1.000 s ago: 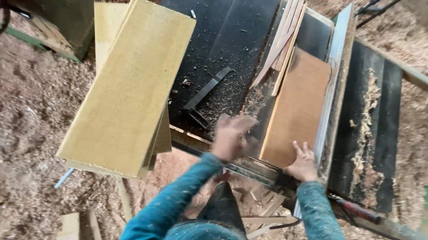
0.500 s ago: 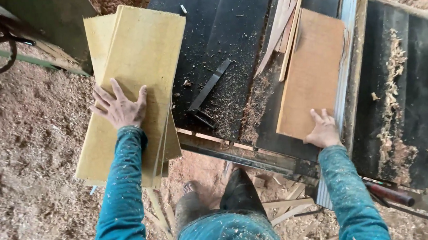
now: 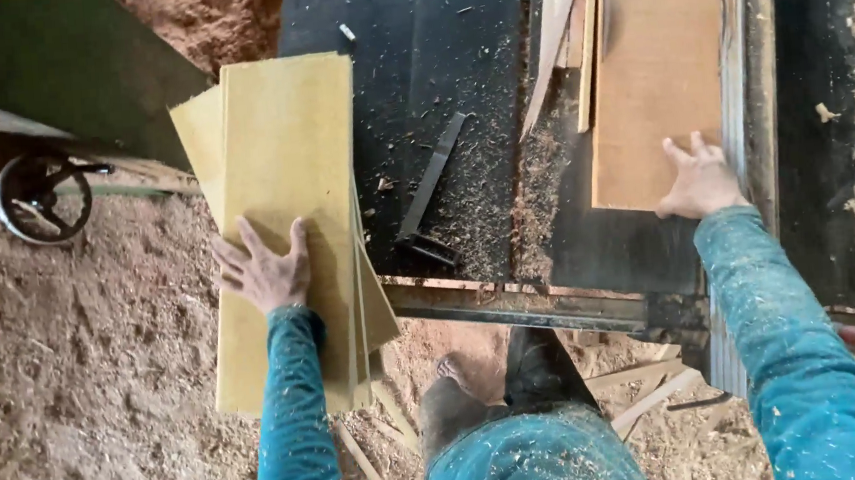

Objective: Cutting multiple wooden boards to size using a table saw in a workshop.

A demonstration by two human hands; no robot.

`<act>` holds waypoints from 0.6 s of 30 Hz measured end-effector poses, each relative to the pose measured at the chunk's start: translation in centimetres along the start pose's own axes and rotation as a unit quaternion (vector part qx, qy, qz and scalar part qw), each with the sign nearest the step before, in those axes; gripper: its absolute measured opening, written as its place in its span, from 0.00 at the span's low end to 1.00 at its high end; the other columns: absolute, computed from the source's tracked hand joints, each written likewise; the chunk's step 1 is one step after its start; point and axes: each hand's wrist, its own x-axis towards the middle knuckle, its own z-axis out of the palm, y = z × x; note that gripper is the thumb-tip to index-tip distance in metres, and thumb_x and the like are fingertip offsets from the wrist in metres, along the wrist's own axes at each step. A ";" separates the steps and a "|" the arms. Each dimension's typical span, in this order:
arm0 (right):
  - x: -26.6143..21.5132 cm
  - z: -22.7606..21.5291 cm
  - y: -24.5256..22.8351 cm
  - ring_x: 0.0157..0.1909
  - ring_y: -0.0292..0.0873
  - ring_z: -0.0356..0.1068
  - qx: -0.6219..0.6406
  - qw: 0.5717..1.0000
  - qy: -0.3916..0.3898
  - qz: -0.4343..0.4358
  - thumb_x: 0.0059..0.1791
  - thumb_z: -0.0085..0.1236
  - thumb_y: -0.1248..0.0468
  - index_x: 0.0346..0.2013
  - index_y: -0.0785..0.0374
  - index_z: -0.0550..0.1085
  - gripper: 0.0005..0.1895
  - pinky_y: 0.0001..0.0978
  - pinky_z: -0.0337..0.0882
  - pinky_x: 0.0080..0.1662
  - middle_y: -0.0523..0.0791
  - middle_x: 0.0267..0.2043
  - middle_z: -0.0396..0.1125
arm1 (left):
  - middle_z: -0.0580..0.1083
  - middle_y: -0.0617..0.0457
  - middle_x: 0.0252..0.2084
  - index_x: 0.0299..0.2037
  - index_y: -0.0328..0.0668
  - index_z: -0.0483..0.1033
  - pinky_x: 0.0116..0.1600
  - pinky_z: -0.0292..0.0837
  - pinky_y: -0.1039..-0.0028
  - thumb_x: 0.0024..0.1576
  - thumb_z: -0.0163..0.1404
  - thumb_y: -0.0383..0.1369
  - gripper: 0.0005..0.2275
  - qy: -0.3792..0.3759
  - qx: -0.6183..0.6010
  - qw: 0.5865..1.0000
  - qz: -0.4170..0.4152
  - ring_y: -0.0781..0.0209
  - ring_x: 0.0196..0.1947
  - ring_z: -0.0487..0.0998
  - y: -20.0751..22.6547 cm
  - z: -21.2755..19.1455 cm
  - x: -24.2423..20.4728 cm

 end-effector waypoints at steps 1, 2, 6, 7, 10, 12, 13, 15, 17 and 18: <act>0.3 -0.5 -0.1 0.76 0.66 0.44 0.002 1.000 -0.008 0.003 0.28 0.76 0.57 0.77 0.50 0.51 0.66 0.50 0.54 0.70 0.58 0.80 0.38 | 0.31 0.35 0.78 0.78 0.54 0.38 0.74 0.19 0.38 0.43 0.18 0.79 0.55 0.000 0.001 1.000 -0.004 0.40 0.80 0.28 0.0 0.1 0.1; 0.7 -0.9 -0.4 0.76 0.66 0.44 0.003 1.000 -0.007 0.008 0.28 0.76 0.57 0.77 0.50 0.51 0.66 0.50 0.54 0.70 0.58 0.80 0.38 | 0.31 0.35 0.78 0.78 0.54 0.38 0.74 0.19 0.38 0.43 0.18 0.79 0.55 -0.001 0.002 1.000 0.002 0.40 0.80 0.28 0.1 -0.2 0.0; 2.2 -2.4 -0.7 0.74 0.65 0.47 -0.019 1.000 -0.016 0.015 0.28 0.76 0.56 0.77 0.49 0.51 0.66 0.52 0.61 0.67 0.57 0.80 0.38 | 0.32 0.35 0.79 0.78 0.55 0.39 0.74 0.19 0.38 0.43 0.19 0.79 0.55 -0.004 -0.012 1.000 -0.003 0.39 0.80 0.29 0.3 0.1 0.1; 2.6 -2.6 -0.8 0.74 0.65 0.47 -0.030 0.999 -0.021 0.009 0.29 0.76 0.56 0.78 0.49 0.50 0.67 0.53 0.61 0.67 0.57 0.80 0.38 | 0.33 0.35 0.79 0.78 0.54 0.40 0.74 0.20 0.38 0.43 0.19 0.79 0.55 0.007 -0.010 1.000 0.000 0.40 0.80 0.29 -0.1 0.3 0.2; 3.1 -4.1 -1.5 0.74 0.65 0.46 -0.024 0.999 -0.026 0.006 0.30 0.75 0.58 0.77 0.51 0.49 0.66 0.55 0.61 0.67 0.57 0.80 0.37 | 0.34 0.34 0.79 0.78 0.54 0.42 0.75 0.21 0.38 0.45 0.22 0.79 0.54 0.031 -0.022 0.999 0.001 0.41 0.80 0.31 -0.1 0.7 0.1; 4.0 -4.6 -1.6 0.74 0.65 0.46 -0.026 0.999 -0.029 0.008 0.30 0.75 0.57 0.78 0.50 0.49 0.66 0.55 0.59 0.68 0.57 0.80 0.38 | 0.35 0.34 0.79 0.78 0.54 0.43 0.74 0.21 0.37 0.44 0.21 0.79 0.54 0.036 -0.019 0.999 0.002 0.40 0.80 0.32 -0.1 0.7 0.2; 4.4 -4.8 -1.6 0.75 0.65 0.46 -0.027 0.999 -0.029 0.014 0.30 0.76 0.57 0.78 0.50 0.49 0.66 0.54 0.58 0.69 0.57 0.80 0.38 | 0.36 0.35 0.79 0.78 0.53 0.44 0.74 0.22 0.36 0.44 0.21 0.79 0.54 0.040 -0.017 0.999 0.007 0.39 0.80 0.33 -0.1 0.7 0.1; 5.6 -4.8 -1.1 0.74 0.65 0.46 -0.030 0.999 -0.024 0.010 0.29 0.76 0.57 0.77 0.50 0.50 0.67 0.54 0.58 0.69 0.58 0.79 0.39 | 0.36 0.34 0.79 0.78 0.53 0.44 0.74 0.21 0.38 0.44 0.21 0.80 0.55 0.039 -0.021 0.999 0.006 0.40 0.80 0.33 0.4 0.5 0.1; 6.3 -5.0 -1.0 0.74 0.66 0.46 -0.036 0.999 -0.022 0.001 0.28 0.77 0.56 0.77 0.50 0.51 0.67 0.55 0.57 0.69 0.59 0.79 0.40 | 0.36 0.34 0.79 0.78 0.53 0.44 0.75 0.20 0.39 0.43 0.21 0.80 0.55 0.036 -0.023 0.999 -0.002 0.41 0.80 0.33 0.2 0.5 -0.2; 6.7 -5.4 -1.2 0.74 0.66 0.46 -0.029 0.999 -0.020 0.001 0.28 0.77 0.56 0.77 0.51 0.51 0.67 0.56 0.58 0.68 0.59 0.79 0.40 | 0.38 0.34 0.79 0.77 0.52 0.47 0.74 0.22 0.38 0.45 0.22 0.79 0.54 0.051 -0.028 0.998 0.003 0.40 0.80 0.35 0.2 0.6 0.0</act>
